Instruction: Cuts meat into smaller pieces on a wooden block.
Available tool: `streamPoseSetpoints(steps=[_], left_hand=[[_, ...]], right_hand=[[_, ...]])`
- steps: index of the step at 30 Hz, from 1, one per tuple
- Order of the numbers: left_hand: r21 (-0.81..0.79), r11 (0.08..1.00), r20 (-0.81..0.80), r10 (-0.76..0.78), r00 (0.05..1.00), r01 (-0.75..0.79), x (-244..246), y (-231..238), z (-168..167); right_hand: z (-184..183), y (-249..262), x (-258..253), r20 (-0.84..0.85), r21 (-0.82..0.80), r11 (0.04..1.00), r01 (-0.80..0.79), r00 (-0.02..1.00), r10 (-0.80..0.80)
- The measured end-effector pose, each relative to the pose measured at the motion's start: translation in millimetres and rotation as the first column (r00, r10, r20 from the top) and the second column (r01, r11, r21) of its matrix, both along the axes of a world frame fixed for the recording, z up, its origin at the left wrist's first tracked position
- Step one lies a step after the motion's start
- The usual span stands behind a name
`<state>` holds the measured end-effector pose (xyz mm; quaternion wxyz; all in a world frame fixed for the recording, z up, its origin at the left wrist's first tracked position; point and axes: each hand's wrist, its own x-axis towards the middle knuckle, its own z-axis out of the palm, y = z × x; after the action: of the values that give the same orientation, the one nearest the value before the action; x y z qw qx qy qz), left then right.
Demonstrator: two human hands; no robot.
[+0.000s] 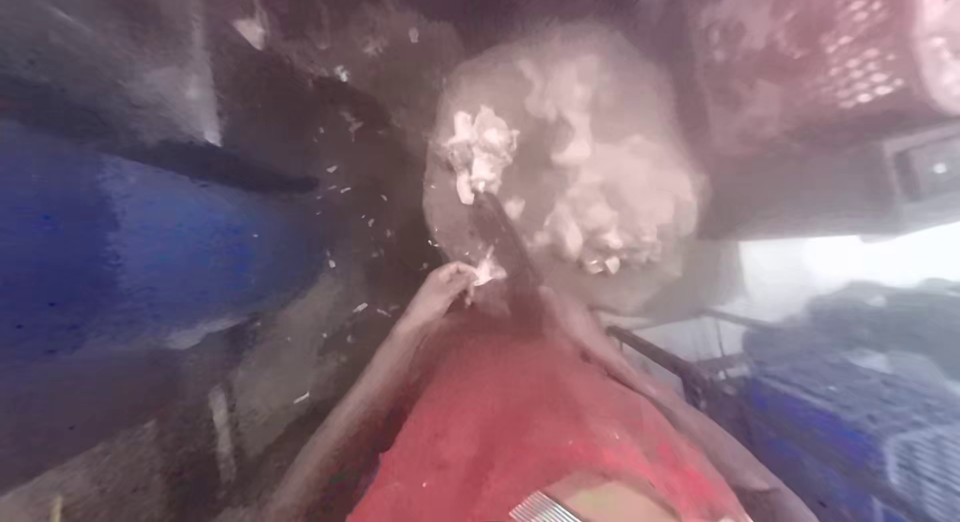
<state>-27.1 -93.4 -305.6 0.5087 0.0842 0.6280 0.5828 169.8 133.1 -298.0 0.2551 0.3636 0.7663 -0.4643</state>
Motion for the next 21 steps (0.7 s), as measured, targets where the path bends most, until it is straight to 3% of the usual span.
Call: streamPoseSetpoints(steps=[2, 5, 7, 11, 13, 14, 17, 19, 21], left_hand=[[-0.085, 0.996, -0.083, -0.042, 0.996, 0.035, -11.9, 4.2, -9.8], [-0.356, 0.934, -0.272, -0.083, 0.959, -0.021, -18.8, -1.8, -41.2], [-0.329, 0.939, -0.26, 0.008, 0.966, -0.096, -16.7, -9.1, -54.1], [-0.307, 0.941, -0.16, 0.098, 0.982, -0.144, -0.8, -20.6, -59.7], [-0.309, 0.938, -0.16, 0.112, 0.981, -0.158, 5.1, -18.6, -63.7], [-0.299, 0.939, -0.167, 0.125, 0.978, -0.171, 9.0, -19.2, -65.7], [-0.228, 0.944, -0.218, 0.191, 0.957, -0.24, 9.4, -25.3, -62.1], [-0.123, 0.931, -0.19, 0.317, 0.929, -0.343, -0.6, -36.0, -54.6], [0.034, 0.882, -0.057, 0.471, 0.88, -0.47, -13.7, -52.3, -52.4]], right_hand=[[24.5, 4.3, -14.3, -0.057, 0.077, 0.997, 0.022, 0.998, -0.017], [53.0, 4.1, -29.1, -0.284, 0.092, 0.993, 0.068, 0.958, -0.039], [75.8, 3.4, -37.8, -0.408, 0.072, 0.995, 0.065, 0.912, -0.03], [116.3, -20.8, -48.8, -0.475, -0.057, 0.998, -0.029, 0.88, -0.002], [80.8, -32.2, -48.6, -0.381, -0.085, 0.991, -0.1, 0.922, 0.06], [54.3, -36.2, -45.4, -0.258, -0.06, 0.985, -0.16, 0.956, 0.139], [-14.1, -38.4, -34.7, -0.01, -0.064, 0.934, -0.351, 0.936, 0.351], [-14.0, -33.0, -27.0, -0.017, -0.032, 0.916, -0.399, 0.917, 0.399], [-2.1, -24.4, -8.2, -0.024, -0.036, 0.925, -0.377, 0.926, 0.377]])
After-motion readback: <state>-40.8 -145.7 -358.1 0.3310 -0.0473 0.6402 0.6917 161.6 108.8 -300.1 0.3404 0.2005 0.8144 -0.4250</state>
